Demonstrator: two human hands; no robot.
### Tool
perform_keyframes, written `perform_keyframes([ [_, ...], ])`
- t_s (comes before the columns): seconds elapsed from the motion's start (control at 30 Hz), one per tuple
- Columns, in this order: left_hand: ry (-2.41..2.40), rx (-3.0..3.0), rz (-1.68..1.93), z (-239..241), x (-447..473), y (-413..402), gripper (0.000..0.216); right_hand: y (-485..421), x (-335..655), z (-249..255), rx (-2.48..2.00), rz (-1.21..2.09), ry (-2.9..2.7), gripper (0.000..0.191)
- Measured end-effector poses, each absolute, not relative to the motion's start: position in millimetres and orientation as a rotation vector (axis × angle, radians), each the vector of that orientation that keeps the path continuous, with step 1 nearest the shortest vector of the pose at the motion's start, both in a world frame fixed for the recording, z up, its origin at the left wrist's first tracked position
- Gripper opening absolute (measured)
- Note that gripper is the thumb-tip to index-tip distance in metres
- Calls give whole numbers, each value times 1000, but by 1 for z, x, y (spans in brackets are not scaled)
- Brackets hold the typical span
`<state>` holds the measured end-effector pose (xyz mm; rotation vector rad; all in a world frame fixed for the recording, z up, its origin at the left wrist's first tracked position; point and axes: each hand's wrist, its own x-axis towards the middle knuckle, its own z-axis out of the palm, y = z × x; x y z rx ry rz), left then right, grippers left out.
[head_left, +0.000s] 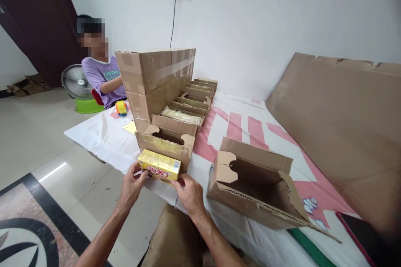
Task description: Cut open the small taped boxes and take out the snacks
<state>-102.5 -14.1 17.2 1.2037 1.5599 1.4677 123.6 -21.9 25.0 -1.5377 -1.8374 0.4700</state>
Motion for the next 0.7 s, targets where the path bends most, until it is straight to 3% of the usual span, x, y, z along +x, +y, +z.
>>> perform_keyframes([
  [0.17,1707,1244,1480,13,-104,-14,65,-21,126,21,-1519,509,-1833,11],
  [0.4,1835,1618,1514,-1,-79,-53,37,-32,140,10,-1426,567,-1846,14],
  [0.7,1888,1606,1365,6,-64,-28,34,-20,139,-8,-1338,643,-1748,40],
])
